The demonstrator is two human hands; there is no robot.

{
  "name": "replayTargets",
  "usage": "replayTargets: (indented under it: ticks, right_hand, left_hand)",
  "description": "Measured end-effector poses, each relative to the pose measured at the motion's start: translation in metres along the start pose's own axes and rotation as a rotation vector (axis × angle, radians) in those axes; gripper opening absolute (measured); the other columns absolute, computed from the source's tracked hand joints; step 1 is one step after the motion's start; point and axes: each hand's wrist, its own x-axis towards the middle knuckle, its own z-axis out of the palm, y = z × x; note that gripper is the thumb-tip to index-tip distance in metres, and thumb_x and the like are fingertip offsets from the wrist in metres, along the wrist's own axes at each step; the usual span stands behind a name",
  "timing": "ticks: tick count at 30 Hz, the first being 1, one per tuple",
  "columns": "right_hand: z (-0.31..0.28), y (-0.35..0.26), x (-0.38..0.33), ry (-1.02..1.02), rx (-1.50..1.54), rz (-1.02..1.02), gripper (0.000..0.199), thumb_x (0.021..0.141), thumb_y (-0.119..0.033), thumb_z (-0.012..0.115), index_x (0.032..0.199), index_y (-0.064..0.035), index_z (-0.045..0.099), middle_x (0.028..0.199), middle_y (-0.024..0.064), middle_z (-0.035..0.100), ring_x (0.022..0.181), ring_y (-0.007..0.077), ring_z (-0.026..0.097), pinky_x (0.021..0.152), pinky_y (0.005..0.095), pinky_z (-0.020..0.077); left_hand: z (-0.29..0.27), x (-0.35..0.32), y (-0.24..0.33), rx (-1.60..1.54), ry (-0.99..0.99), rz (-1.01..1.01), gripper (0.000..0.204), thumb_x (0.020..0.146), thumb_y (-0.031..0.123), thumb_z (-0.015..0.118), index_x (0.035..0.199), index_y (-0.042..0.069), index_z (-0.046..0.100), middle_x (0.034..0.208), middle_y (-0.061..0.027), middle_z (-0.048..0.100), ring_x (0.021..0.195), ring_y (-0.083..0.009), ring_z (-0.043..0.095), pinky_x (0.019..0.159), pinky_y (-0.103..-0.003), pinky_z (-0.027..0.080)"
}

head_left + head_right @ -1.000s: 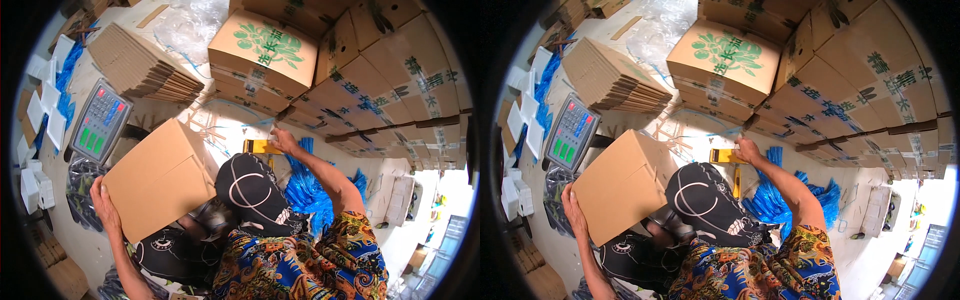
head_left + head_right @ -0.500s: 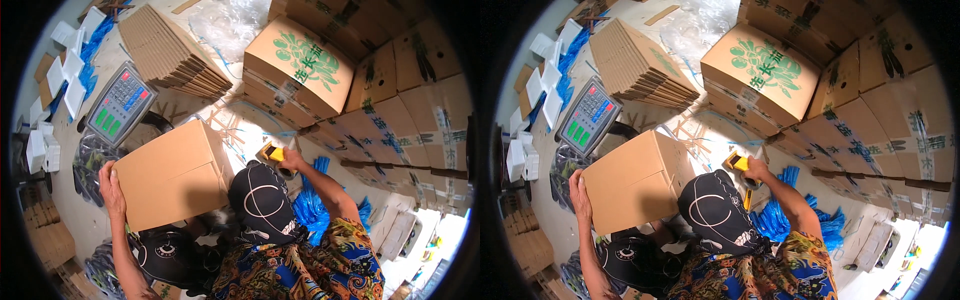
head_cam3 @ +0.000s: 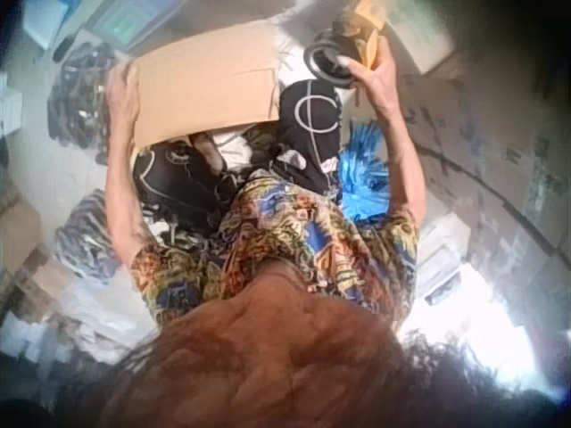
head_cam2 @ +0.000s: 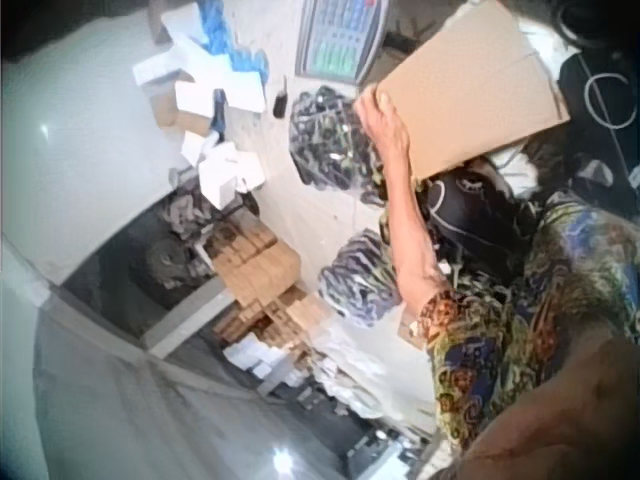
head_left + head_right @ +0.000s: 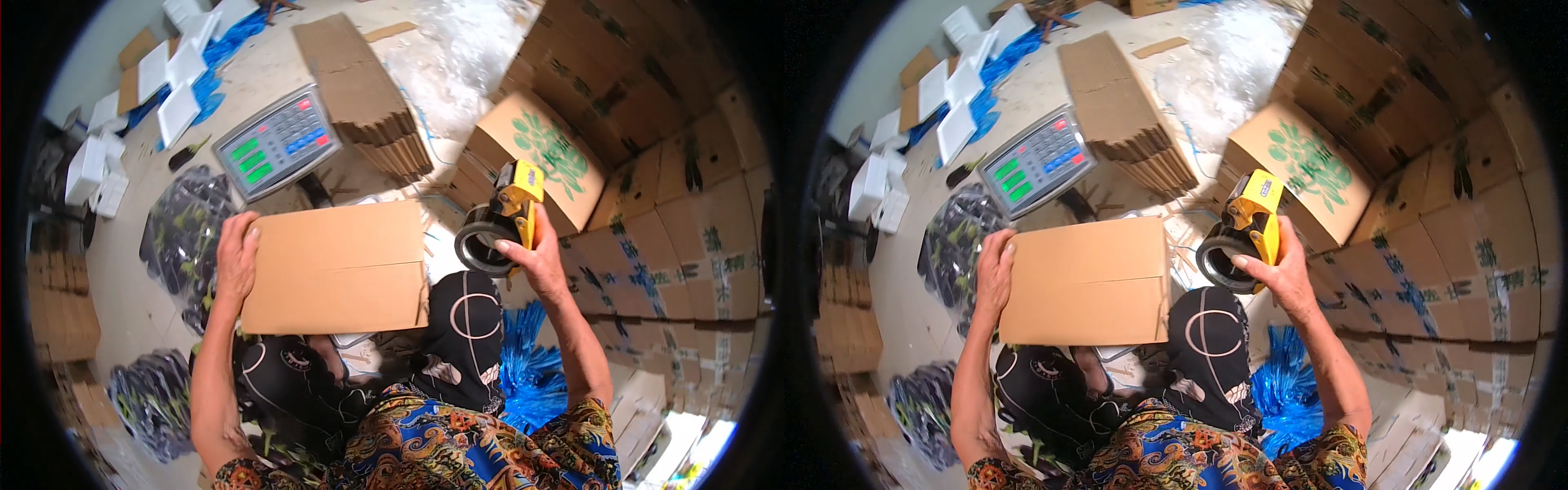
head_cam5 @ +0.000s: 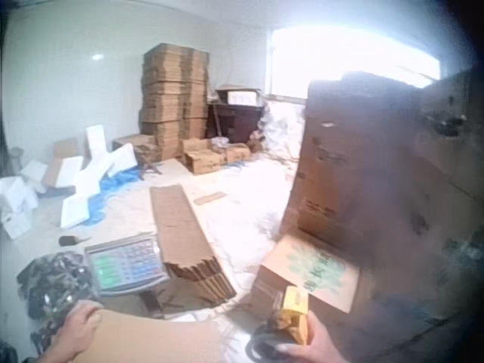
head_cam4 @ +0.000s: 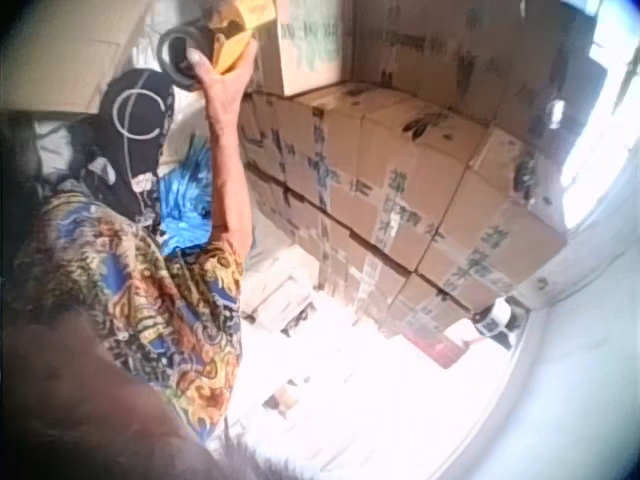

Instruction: The person seals cardboard boxes using a tape dispenser, sorts eggplants on the floor by hand, and inserts a plastic liner into an assembled box.

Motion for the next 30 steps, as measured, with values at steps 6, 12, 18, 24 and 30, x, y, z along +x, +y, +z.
replayTargets:
  ticks: [6, 12, 18, 24, 30]
  right_hand:
    - [0.069, -0.103, 0.005, -0.196, -0.113, -0.046, 0.076, 0.065, -0.015, 0.082, 0.131, -0.0017, 0.047, 0.116, 0.0117, 0.061, 0.107, 0.0206, 0.06, 0.099, 0.0336, 0.046]
    - [0.133, -0.084, 0.02, -0.508, -0.365, -0.307, 0.072, 0.067, -0.026, 0.085, 0.124, -0.0019, 0.05, 0.108, 0.0101, 0.066, 0.099, 0.0208, 0.064, 0.091, 0.0355, 0.0506]
    - [0.163, -0.062, 0.026, -0.646, -0.635, -0.473, 0.066, 0.067, -0.026, 0.083, 0.119, -0.0023, 0.05, 0.102, 0.0183, 0.067, 0.092, 0.0307, 0.068, 0.084, 0.038, 0.0526]
    - [0.163, -0.062, 0.017, -0.626, -0.635, -0.412, 0.067, 0.069, -0.026, 0.083, 0.121, -0.0003, 0.048, 0.103, 0.0177, 0.067, 0.092, 0.0281, 0.067, 0.084, 0.0362, 0.0521]
    - [0.177, -0.075, 0.009, -0.628, -0.734, -0.411, 0.067, 0.07, -0.025, 0.083, 0.122, -0.0008, 0.048, 0.102, 0.0183, 0.067, 0.09, 0.0295, 0.069, 0.082, 0.0366, 0.0532]
  left_hand:
    - [-0.003, -0.003, -0.01, -0.074, 0.06, 0.056, 0.023, 0.094, 0.014, 0.055, 0.114, 0.004, 0.059, 0.107, -0.0156, 0.057, 0.104, -0.0337, 0.058, 0.091, -0.037, 0.045]
    - [0.005, -0.003, -0.015, -0.089, 0.112, 0.081, 0.024, 0.093, 0.016, 0.059, 0.115, 0.006, 0.058, 0.108, -0.0153, 0.056, 0.101, -0.0347, 0.059, 0.087, -0.04, 0.048]
    - [0.005, -0.01, -0.019, -0.118, 0.134, 0.077, 0.027, 0.093, 0.015, 0.059, 0.116, 0.002, 0.058, 0.109, -0.0166, 0.054, 0.103, -0.0341, 0.056, 0.091, -0.04, 0.046]
    - [-0.014, -0.022, 0.007, -0.225, 0.287, 0.23, 0.035, 0.096, 0.027, 0.058, 0.115, -0.003, 0.058, 0.11, -0.0156, 0.055, 0.098, -0.0292, 0.058, 0.087, -0.036, 0.048]
    - [-0.042, -0.032, 0.062, -1.038, -0.351, -0.144, 0.049, 0.098, 0.047, 0.055, 0.113, 0.001, 0.061, 0.095, -0.0018, 0.063, 0.089, -0.011, 0.059, 0.081, -0.026, 0.047]
